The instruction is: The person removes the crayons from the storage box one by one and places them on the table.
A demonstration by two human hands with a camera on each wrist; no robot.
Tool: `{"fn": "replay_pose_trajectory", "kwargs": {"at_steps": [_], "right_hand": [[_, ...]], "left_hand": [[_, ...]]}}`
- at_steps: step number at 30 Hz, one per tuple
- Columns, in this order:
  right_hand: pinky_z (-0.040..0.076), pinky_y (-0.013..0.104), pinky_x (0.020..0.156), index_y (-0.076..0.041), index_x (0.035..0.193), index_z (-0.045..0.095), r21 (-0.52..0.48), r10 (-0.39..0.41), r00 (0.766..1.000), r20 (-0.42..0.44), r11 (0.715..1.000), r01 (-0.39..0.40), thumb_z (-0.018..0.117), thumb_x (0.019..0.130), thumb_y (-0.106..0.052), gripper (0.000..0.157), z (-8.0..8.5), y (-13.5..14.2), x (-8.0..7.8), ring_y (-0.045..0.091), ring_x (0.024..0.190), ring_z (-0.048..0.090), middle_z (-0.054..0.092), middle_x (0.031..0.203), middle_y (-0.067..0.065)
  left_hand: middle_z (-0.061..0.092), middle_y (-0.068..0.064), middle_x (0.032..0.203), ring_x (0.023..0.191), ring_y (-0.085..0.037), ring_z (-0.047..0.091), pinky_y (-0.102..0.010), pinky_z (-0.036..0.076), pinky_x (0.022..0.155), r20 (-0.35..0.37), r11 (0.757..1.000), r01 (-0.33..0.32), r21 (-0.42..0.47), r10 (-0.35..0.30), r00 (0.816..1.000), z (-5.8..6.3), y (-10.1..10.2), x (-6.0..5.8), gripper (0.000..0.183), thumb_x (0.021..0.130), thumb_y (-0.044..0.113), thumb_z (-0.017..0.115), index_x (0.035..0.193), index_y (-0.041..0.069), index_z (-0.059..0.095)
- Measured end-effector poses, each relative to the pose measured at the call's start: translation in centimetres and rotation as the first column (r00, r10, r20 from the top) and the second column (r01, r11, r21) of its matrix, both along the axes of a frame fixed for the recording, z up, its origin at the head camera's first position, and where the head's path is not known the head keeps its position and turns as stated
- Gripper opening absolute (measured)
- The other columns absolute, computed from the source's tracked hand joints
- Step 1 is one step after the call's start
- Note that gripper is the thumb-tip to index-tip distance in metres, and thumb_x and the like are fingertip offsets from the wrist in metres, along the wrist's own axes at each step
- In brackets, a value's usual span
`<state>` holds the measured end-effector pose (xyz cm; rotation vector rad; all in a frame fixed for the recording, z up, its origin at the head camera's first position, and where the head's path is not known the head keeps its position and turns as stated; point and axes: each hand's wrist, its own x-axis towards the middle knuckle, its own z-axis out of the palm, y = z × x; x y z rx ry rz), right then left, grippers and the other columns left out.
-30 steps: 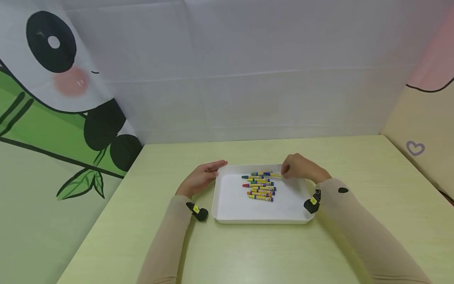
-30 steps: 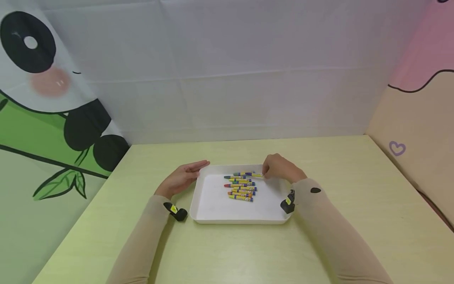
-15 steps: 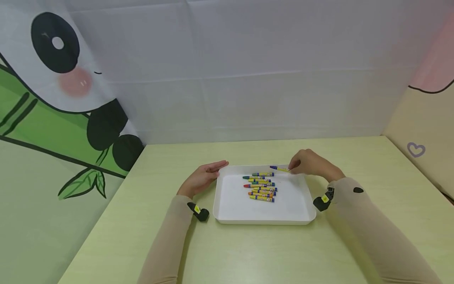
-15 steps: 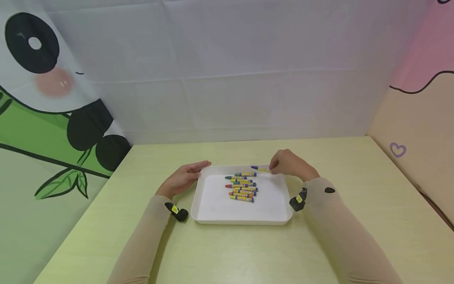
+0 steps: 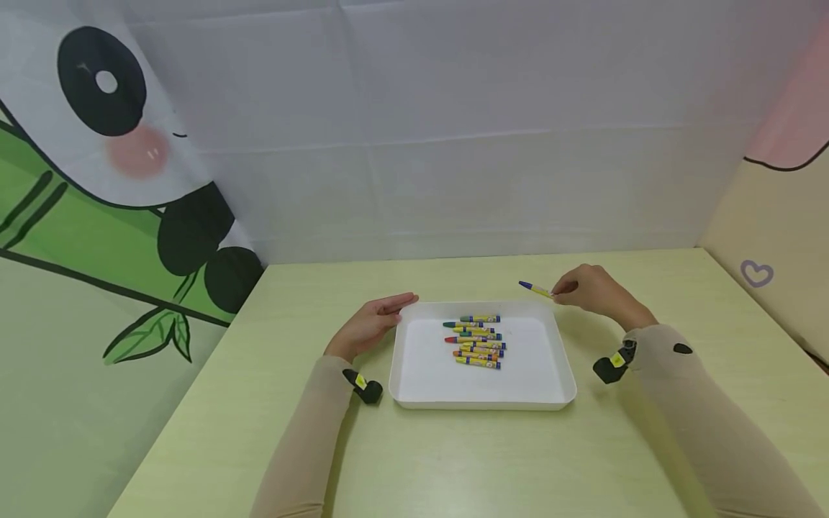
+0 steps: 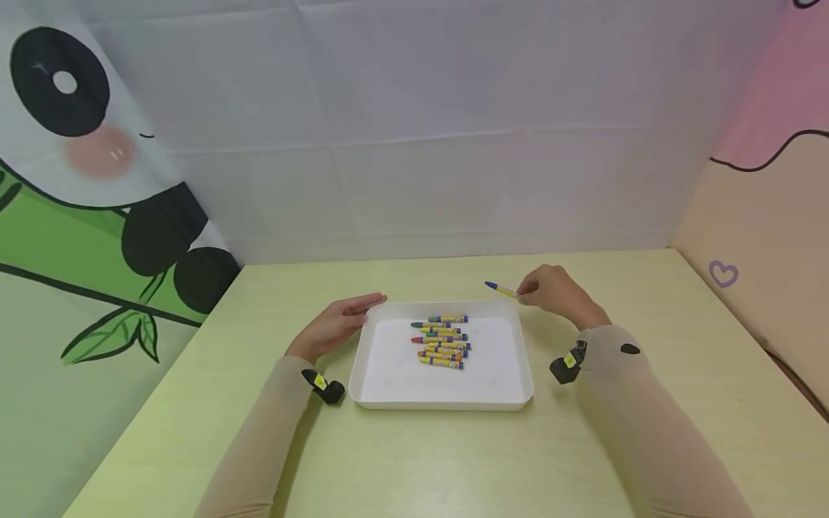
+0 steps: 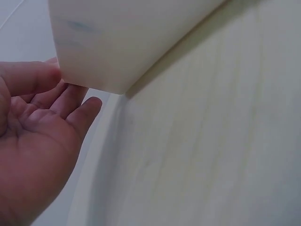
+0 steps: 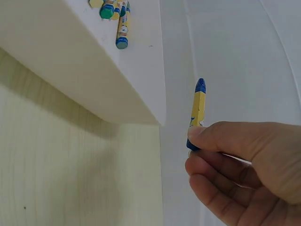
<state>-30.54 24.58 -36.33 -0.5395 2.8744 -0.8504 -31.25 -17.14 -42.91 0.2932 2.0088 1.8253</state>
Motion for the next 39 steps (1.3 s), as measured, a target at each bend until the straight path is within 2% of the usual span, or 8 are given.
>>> {"fn": "replay_pose_trajectory", "kwargs": {"at_steps": [6,16,29,39], "right_hand": [[0.055,0.039,0.072,0.001,0.101,0.073,0.007,-0.031,0.999,0.023,1.0,0.031,0.066,0.088,-0.013,0.021,-0.9,1.4,-0.1,0.023,0.084,0.066,0.073,0.095,0.013],[0.055,0.04,0.073,0.001,0.102,0.072,0.026,-0.03,0.996,0.078,0.999,0.028,0.066,0.089,-0.015,0.021,-2.1,3.2,0.0,0.027,0.088,0.065,0.071,0.099,0.017],[0.054,0.037,0.073,0.003,0.102,0.071,0.026,-0.038,0.994,0.106,0.999,0.035,0.065,0.088,-0.013,0.022,-3.4,4.2,0.0,0.022,0.085,0.064,0.071,0.099,0.017],[0.053,0.037,0.072,0.003,0.1,0.072,0.047,-0.032,0.992,0.12,0.999,0.026,0.066,0.088,-0.014,0.021,-3.6,4.4,0.0,0.023,0.084,0.063,0.071,0.097,0.017]], "left_hand": [[0.039,-0.006,0.153,0.145,-0.02,0.029,-0.04,0.027,0.116,-0.006,1.0,-0.004,-0.004,0.004,1.0,-0.2,0.0,0.0,0.049,0.099,-0.003,0.041,0.146,0.01,0.041],[0.043,-0.002,0.151,0.143,-0.019,0.033,-0.039,0.03,0.115,-0.003,0.999,-0.03,-0.025,0.03,1.0,-0.7,0.1,-0.2,0.047,0.099,-0.001,0.043,0.144,0.013,0.045],[0.04,-0.004,0.152,0.144,-0.02,0.029,-0.041,0.027,0.116,-0.013,1.0,-0.009,0.009,0.009,1.0,-0.7,0.1,-0.4,0.048,0.099,-0.003,0.041,0.146,0.011,0.043],[0.04,-0.005,0.152,0.144,-0.02,0.031,-0.04,0.028,0.116,-0.01,1.0,-0.008,0.028,0.009,1.0,-0.7,0.1,-0.4,0.049,0.099,-0.004,0.041,0.146,0.009,0.042]]}}
